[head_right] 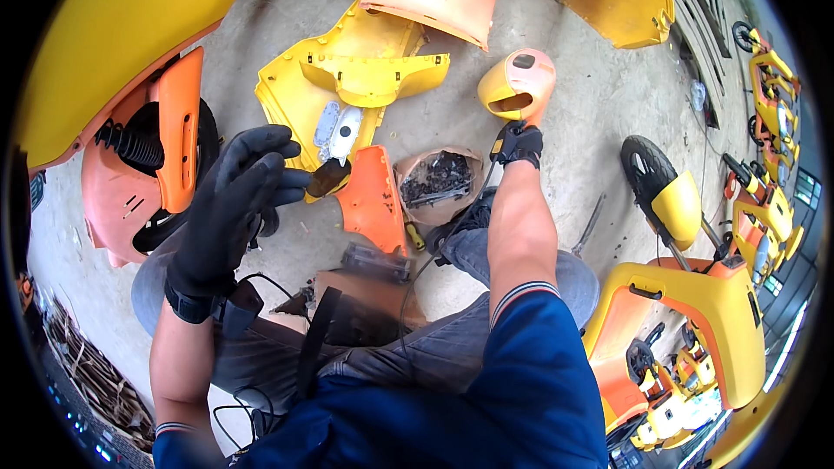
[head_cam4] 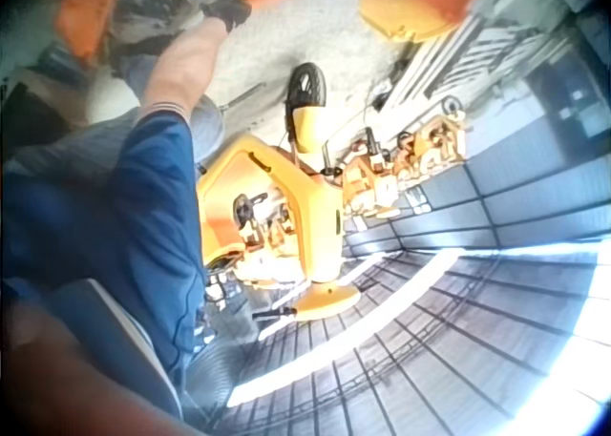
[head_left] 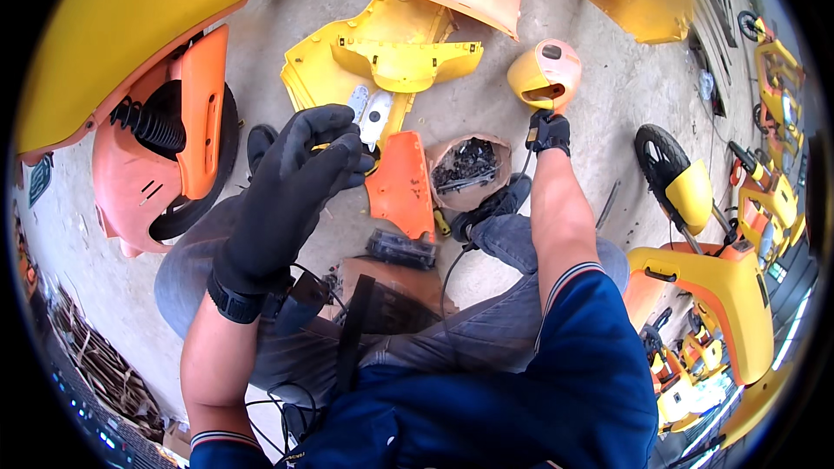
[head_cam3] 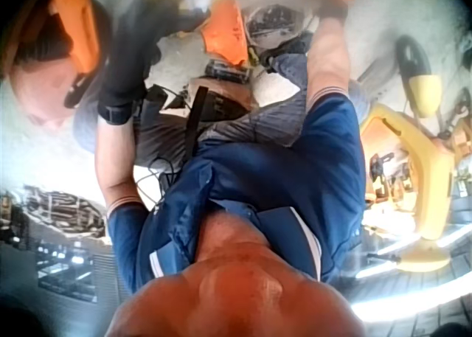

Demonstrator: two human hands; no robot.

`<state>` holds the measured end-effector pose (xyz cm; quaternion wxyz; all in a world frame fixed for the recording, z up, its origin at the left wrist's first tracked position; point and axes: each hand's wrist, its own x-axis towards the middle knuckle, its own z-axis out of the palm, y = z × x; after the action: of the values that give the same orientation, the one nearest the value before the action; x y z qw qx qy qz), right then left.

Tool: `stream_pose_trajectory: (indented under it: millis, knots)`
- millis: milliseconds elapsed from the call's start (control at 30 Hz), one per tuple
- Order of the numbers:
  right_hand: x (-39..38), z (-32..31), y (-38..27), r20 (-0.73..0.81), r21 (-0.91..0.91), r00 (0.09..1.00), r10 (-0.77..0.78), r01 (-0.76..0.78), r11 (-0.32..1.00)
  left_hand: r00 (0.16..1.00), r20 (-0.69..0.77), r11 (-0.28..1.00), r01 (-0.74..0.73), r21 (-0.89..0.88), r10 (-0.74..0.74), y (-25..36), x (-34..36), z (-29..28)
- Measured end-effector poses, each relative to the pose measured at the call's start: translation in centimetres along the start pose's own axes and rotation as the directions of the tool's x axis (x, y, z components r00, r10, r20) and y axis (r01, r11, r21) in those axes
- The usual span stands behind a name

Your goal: The person sits on the floor and uses a screwdriver to remove screws from an orange scooter body panel. They then peel off a white sticker from the panel and place it on the floor.

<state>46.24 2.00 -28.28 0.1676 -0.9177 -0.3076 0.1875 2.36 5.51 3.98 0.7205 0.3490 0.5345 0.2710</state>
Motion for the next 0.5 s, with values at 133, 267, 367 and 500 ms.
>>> stream_pose_trajectory:
  millis: [133,267,367,500]
  knots:
    - [1.7,3.4,6.8,0.529,0.768,0.792,0.304,-0.599,0.225,1.000,0.019,1.000,0.013,-0.002,-0.013,-0.3,0.2,-0.1]
    - [-1.7,0.3,4.5,0.437,-0.174,0.896,0.075,0.003,0.985,0.997,0.020,0.997,0.072,0.029,-0.072,0.0,-0.1,-0.1]
    - [0.1,0.7,3.8,0.398,-0.690,0.894,0.207,0.143,0.709,0.998,-0.014,0.998,0.062,0.020,-0.061,0.0,0.0,0.2]
    - [1.7,0.5,-0.1,0.012,0.612,0.865,0.502,-0.403,0.680,0.998,0.016,0.997,0.067,0.025,-0.068,-0.1,-0.1,0.1]
